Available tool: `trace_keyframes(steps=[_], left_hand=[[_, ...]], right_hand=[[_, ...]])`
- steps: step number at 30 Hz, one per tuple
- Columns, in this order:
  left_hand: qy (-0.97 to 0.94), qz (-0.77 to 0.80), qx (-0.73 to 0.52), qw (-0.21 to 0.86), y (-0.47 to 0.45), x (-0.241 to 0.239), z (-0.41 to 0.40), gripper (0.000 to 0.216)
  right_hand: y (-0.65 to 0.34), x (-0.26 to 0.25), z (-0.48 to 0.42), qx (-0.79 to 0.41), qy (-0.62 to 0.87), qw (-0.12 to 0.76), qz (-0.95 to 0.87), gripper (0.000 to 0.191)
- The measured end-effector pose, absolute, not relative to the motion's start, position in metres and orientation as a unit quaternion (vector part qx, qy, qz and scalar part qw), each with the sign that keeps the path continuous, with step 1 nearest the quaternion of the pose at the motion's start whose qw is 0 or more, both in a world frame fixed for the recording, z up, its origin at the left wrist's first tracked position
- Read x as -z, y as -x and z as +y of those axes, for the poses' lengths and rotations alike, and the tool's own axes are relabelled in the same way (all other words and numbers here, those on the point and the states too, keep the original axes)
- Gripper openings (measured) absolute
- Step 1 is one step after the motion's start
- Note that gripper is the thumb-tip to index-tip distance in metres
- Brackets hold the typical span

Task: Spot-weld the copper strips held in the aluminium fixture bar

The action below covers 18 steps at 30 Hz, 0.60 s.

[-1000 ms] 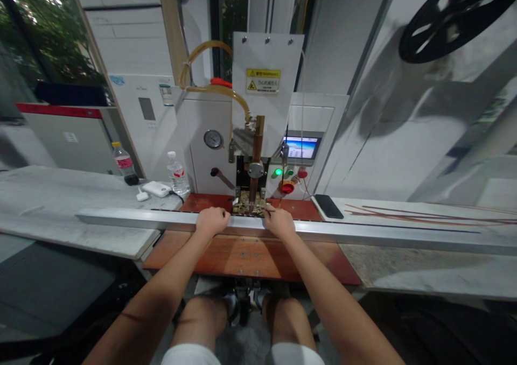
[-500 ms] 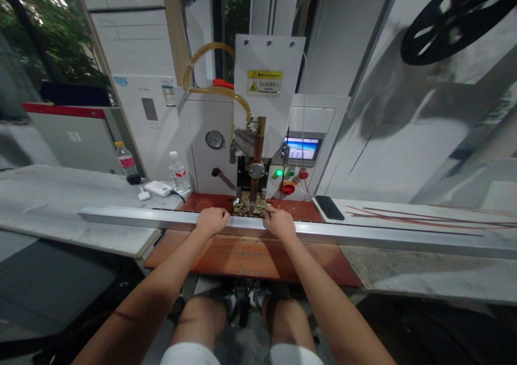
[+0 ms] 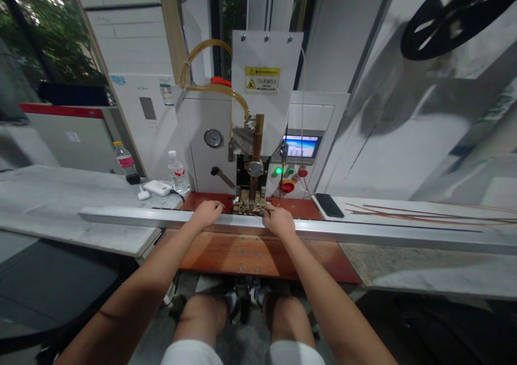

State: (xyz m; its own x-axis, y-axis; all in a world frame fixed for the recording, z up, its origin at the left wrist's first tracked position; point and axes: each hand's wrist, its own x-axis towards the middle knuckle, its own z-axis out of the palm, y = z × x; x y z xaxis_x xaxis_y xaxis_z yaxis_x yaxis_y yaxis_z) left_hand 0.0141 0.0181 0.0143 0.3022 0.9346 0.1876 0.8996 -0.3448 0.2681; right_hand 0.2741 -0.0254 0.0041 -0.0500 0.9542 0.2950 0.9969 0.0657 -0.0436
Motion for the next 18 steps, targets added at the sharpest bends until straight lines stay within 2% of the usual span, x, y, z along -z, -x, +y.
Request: trace_keyframes(steps=[8,18], left_hand=[[-0.782,0.603,-0.156,0.031,0.004,-0.013,0.018,0.044],[-0.77,0.63,-0.098,-0.031,0.008,0.002,0.01,0.047]], right_hand=[[-0.273,-0.005,-0.026,0.072,0.686,0.114,-0.715,0.04],[-0.273,-0.006,-0.028,0.08,0.68,0.117,-0.719,0.04]])
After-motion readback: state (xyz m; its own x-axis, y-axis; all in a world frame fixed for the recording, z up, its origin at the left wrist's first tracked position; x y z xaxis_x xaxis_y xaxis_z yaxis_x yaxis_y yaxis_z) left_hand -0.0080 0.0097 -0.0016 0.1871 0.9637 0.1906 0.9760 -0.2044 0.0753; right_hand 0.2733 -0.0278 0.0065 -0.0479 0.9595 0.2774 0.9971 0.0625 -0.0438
